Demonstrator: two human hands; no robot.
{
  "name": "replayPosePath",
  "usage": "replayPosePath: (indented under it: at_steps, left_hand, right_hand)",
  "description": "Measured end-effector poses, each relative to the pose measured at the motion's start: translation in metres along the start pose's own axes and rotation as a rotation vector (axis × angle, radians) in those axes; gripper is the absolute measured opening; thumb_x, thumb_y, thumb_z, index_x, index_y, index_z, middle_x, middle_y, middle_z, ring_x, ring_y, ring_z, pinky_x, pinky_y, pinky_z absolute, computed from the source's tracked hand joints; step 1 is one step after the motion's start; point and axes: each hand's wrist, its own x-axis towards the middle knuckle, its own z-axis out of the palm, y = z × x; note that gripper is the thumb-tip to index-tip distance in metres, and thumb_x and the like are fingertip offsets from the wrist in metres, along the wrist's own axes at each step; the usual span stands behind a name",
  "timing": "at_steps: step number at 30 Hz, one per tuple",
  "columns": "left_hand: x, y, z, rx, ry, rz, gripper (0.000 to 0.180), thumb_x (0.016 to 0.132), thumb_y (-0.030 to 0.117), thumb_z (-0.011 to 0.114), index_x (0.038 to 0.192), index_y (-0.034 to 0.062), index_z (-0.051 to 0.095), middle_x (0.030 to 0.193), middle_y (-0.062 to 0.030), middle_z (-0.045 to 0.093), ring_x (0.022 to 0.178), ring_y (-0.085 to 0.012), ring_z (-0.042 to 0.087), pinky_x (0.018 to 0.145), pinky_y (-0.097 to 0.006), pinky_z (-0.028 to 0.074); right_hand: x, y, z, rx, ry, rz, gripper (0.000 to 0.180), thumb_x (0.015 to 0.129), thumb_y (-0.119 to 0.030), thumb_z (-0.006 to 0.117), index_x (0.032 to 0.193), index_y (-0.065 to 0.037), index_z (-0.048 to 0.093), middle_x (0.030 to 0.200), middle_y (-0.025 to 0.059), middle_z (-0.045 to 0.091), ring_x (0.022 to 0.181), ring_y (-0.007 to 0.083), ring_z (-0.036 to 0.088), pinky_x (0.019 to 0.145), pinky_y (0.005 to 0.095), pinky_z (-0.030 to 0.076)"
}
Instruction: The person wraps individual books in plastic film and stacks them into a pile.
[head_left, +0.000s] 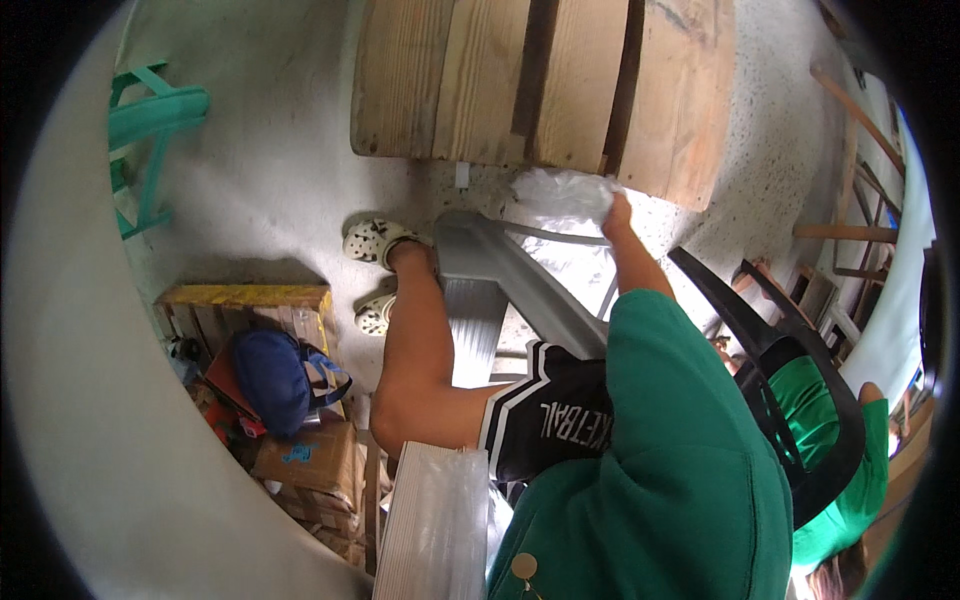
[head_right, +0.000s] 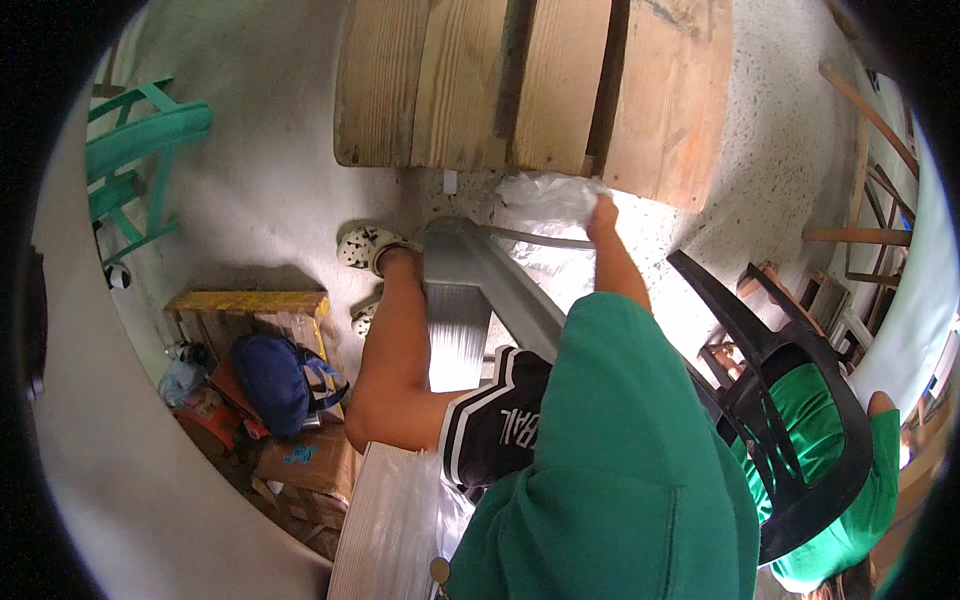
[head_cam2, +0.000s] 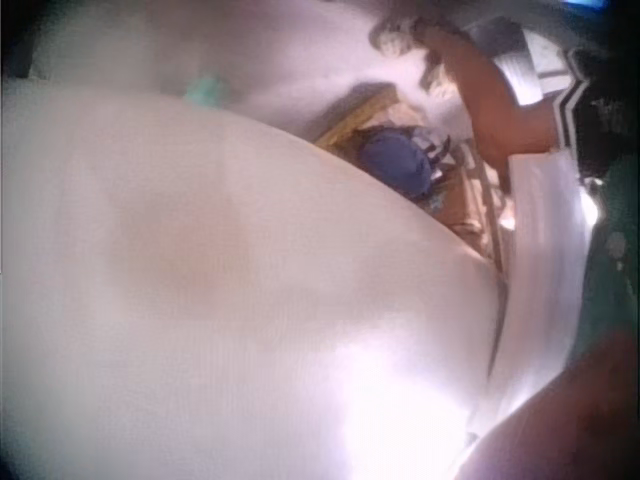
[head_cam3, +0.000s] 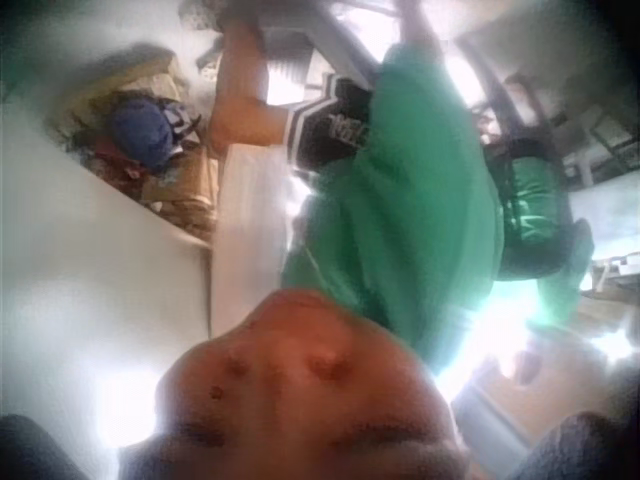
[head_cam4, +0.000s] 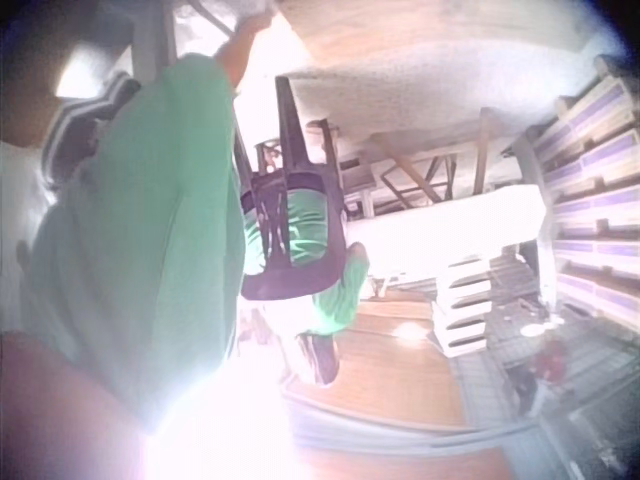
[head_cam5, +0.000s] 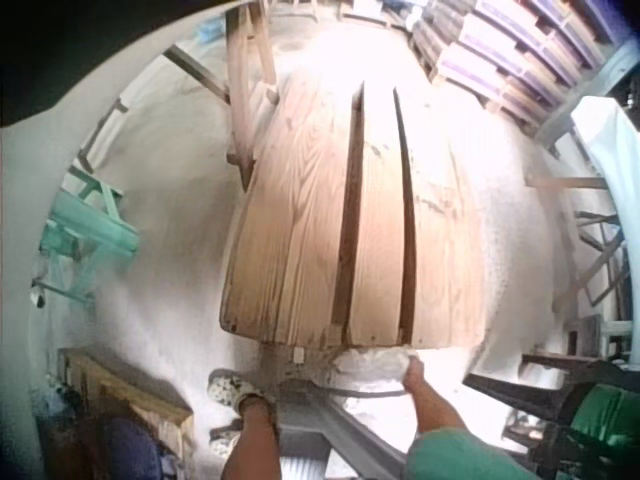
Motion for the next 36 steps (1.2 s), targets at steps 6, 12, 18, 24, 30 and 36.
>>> replayPosePath:
  at_steps: [6,12,18,24,30,36]
  left_hand:
    - [0.006,-0.002,0.004,0.015,-0.027,0.006,0.044,0.081,0.027,0.05,0.116,0.0006,0.049,0.12,-0.013,0.049,0.099,-0.0229,0.054,0.08,-0.032,0.046]
    - [0.033,-0.008,0.005,0.017,-0.116,0.019,0.045,0.08,0.027,0.051,0.116,0.0007,0.049,0.12,-0.0132,0.049,0.099,-0.0232,0.054,0.08,-0.032,0.046]
    - [0.015,-0.012,0.008,0.024,-0.062,-0.051,0.046,0.079,0.027,0.052,0.116,0.0007,0.048,0.12,-0.0133,0.049,0.099,-0.0236,0.054,0.08,-0.032,0.046]
    - [0.012,-0.011,0.001,0.032,-0.076,-0.076,0.046,0.078,0.026,0.053,0.117,0.0008,0.048,0.12,-0.0134,0.049,0.099,-0.0239,0.054,0.08,-0.033,0.046]
    - [0.008,-0.012,0.003,0.034,-0.072,-0.127,0.047,0.078,0.026,0.054,0.117,0.0008,0.048,0.12,-0.0136,0.049,0.099,-0.0243,0.054,0.08,-0.033,0.046]
    - [0.03,-0.015,0.003,0.025,-0.131,-0.093,0.048,0.077,0.026,0.055,0.117,0.0009,0.047,0.12,-0.0137,0.049,0.099,-0.0246,0.055,0.08,-0.033,0.046]
  right_hand:
    - [0.016,-0.014,-0.049,-0.079,-0.276,0.2,0.028,0.075,-0.019,0.045,0.094,-0.003,0.058,0.088,0.0133,0.062,0.078,0.0261,0.061,0.075,0.0382,0.049]
    - [-0.011,0.099,-0.146,-1.955,-0.946,0.167,0.042,0.078,-0.032,0.045,0.11,-0.005,0.053,0.104,0.0169,0.057,0.102,0.0281,0.051,0.09,0.0373,0.037]
    - [-0.088,0.073,-0.021,-2.503,-0.915,-0.454,0.032,0.083,-0.014,0.043,0.111,-0.002,0.052,0.102,0.0135,0.058,0.092,0.0249,0.057,0.081,0.0403,0.042]
    - [-0.067,0.107,0.005,-1.989,-0.344,-0.238,0.042,0.083,-0.013,0.039,0.126,-0.014,0.039,0.107,0.0116,0.056,0.092,0.0271,0.056,0.078,0.0419,0.041]
    - [-0.043,0.147,-0.026,-2.266,-0.524,-0.665,0.045,0.083,-0.013,0.039,0.128,-0.017,0.036,0.109,0.0136,0.054,0.093,0.0277,0.055,0.079,0.0418,0.041]
    - [0.012,0.178,-0.104,-2.399,-0.465,-1.09,0.048,0.083,-0.013,0.038,0.13,-0.019,0.032,0.112,0.0156,0.052,0.093,0.0283,0.055,0.079,0.0416,0.041]
